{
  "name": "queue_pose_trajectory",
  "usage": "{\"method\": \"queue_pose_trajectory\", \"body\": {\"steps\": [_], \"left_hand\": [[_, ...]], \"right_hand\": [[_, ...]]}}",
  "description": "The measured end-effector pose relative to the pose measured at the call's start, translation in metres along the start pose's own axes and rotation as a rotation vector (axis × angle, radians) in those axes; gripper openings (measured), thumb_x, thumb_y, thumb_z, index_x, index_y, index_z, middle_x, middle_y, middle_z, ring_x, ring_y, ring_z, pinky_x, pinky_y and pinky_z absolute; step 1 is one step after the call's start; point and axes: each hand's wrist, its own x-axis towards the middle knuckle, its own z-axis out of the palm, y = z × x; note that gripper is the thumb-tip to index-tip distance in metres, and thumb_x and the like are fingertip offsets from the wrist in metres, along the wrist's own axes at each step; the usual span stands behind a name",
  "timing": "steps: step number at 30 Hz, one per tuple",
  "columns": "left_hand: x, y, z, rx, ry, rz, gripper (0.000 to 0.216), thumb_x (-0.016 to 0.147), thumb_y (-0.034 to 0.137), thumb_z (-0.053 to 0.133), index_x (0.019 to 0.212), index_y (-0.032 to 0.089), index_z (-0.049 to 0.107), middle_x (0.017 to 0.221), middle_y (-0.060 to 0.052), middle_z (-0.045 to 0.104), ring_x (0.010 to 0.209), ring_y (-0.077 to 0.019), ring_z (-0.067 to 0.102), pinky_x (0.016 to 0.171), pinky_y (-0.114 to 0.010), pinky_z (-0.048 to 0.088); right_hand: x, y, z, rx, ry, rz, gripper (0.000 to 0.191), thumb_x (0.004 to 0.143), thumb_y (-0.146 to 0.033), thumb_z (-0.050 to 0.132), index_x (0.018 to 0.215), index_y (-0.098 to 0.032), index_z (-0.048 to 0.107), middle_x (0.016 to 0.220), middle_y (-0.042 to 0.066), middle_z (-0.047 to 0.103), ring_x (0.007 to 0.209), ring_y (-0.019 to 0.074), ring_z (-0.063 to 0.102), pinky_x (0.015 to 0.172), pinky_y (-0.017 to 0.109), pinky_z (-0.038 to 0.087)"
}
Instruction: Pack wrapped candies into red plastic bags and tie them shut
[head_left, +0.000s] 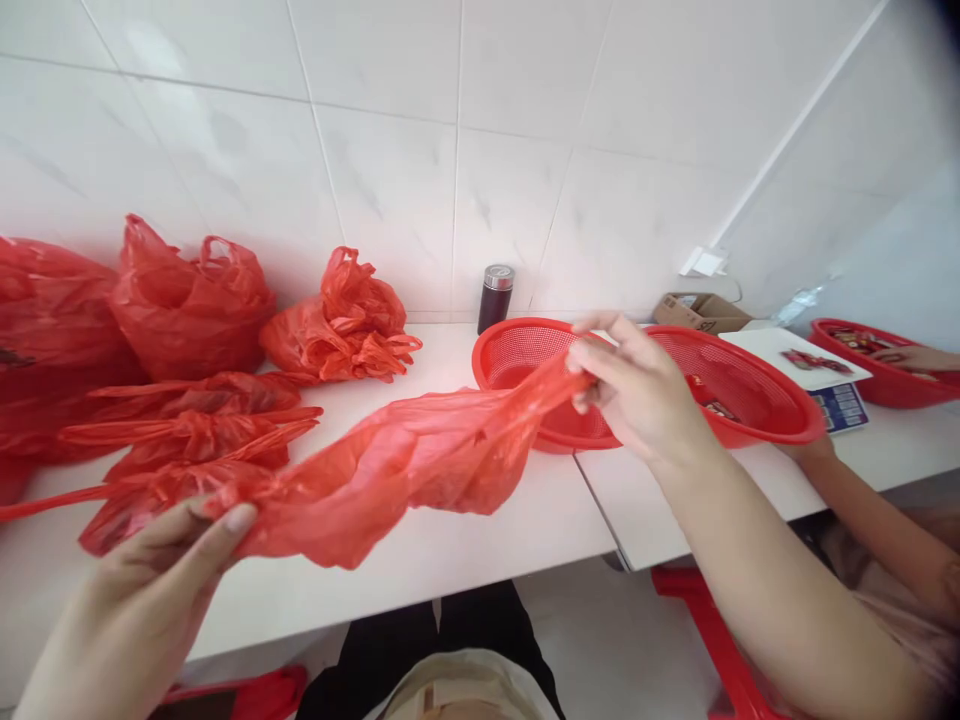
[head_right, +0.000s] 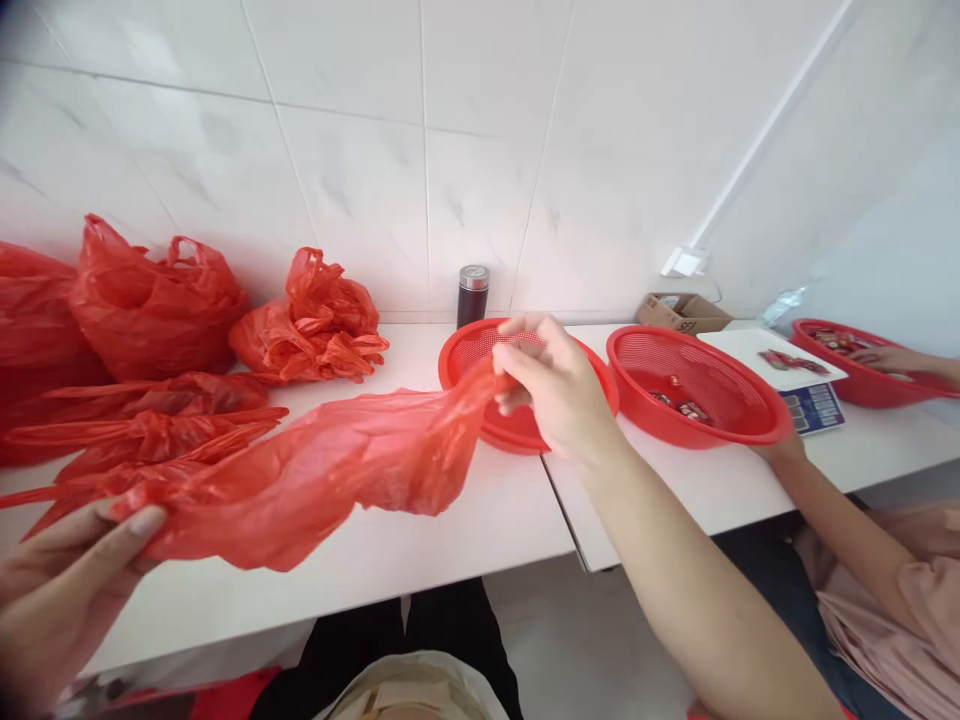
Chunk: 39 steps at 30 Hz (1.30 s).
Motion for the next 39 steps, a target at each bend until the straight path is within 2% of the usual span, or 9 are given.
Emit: {"method": "queue_pose_trajectory", "body": {"steps": [4,6,10,16,21,24,29,35,39], "left_hand": [[0.003,0.032,0.029,-0.173,-0.089,-0.006,0.021,0.061,0.03,0.085,0.072,0.021,0.07,0.064,0.008,0.067,0.056,-0.0088,0.059,0.059,-0.016,0.056],[0.0,0.045,0.043,-0.208,-0.158,0.025,0.02,0.063,0.031,0.084,0.07,0.019,0.07,0.065,0.006,0.069,0.058,-0.0084,0.059,0.061,-0.015,0.054],[-0.002,0.066,0.066,-0.34,-0.267,0.149,0.018,0.085,0.029,0.066,0.098,0.018,0.07,0.102,-0.001,0.074,0.09,-0.0145,0.066,0.08,-0.021,0.052],[0.014,0.084,0.092,-0.348,-0.471,0.263,0.02,0.088,0.031,0.062,0.106,0.025,0.069,0.103,0.001,0.072,0.091,-0.0128,0.067,0.077,-0.016,0.054],[0.024,0.092,0.102,-0.05,-0.816,0.169,0.06,0.085,0.03,0.066,0.14,0.039,0.043,0.113,-0.003,0.069,0.098,-0.0238,0.068,0.077,-0.032,0.06],[0.029,0.093,0.101,0.012,-0.857,0.23,0.069,0.084,0.028,0.067,0.144,0.041,0.035,0.108,-0.004,0.07,0.099,-0.026,0.068,0.08,-0.037,0.059],[0.031,0.089,0.104,0.051,-0.936,0.295,0.055,0.086,0.026,0.064,0.137,0.036,0.045,0.122,-0.005,0.062,0.107,-0.0232,0.063,0.093,-0.037,0.053],[0.03,0.099,0.119,0.326,-0.86,0.243,0.062,0.081,0.031,0.069,0.137,0.034,0.043,0.077,0.003,0.061,0.06,-0.0125,0.057,0.061,-0.025,0.05],[0.031,0.1,0.129,0.587,-0.975,0.114,0.031,0.08,0.044,0.067,0.1,0.021,0.067,0.054,0.006,0.039,0.045,-0.0109,0.037,0.043,-0.023,0.034]], "right_hand": [[0.012,-0.05,0.02,-0.123,-0.333,-0.038,0.013,0.087,-0.031,0.059,0.095,-0.024,0.051,0.071,-0.006,0.055,0.049,0.0064,0.054,0.046,0.019,0.045],[0.011,-0.065,0.024,-0.153,-0.301,-0.155,0.011,0.088,-0.031,0.058,0.095,-0.024,0.052,0.071,-0.007,0.052,0.051,0.0056,0.053,0.048,0.018,0.044],[0.011,-0.08,0.018,-0.295,-0.304,-0.238,0.011,0.085,-0.027,0.063,0.091,-0.023,0.054,0.068,-0.007,0.049,0.051,0.0045,0.049,0.048,0.017,0.039],[0.012,-0.077,0.018,-0.41,-0.353,-0.211,0.014,0.085,-0.029,0.062,0.091,-0.022,0.053,0.072,-0.005,0.054,0.053,0.0062,0.049,0.049,0.02,0.04],[0.017,-0.076,0.034,-0.413,-0.402,-0.279,0.011,0.085,-0.026,0.061,0.088,-0.021,0.052,0.071,-0.005,0.053,0.057,0.0068,0.045,0.053,0.021,0.038],[0.023,-0.072,0.04,-0.383,-0.358,-0.293,0.01,0.087,-0.027,0.061,0.091,-0.021,0.053,0.066,-0.007,0.049,0.056,0.0067,0.042,0.052,0.021,0.034],[0.033,-0.054,0.05,-0.296,-0.379,-0.199,0.024,0.089,-0.029,0.059,0.112,-0.023,0.054,0.056,-0.011,0.036,0.048,0.0062,0.035,0.048,0.02,0.03],[0.045,-0.053,0.068,-0.196,-0.392,-0.261,0.022,0.086,-0.025,0.062,0.106,-0.022,0.056,0.059,-0.01,0.044,0.05,0.0051,0.039,0.052,0.02,0.035],[0.052,-0.059,0.083,-0.15,-0.433,-0.264,0.025,0.084,-0.027,0.066,0.105,-0.023,0.054,0.063,-0.009,0.052,0.051,0.0059,0.044,0.051,0.02,0.039]]}}
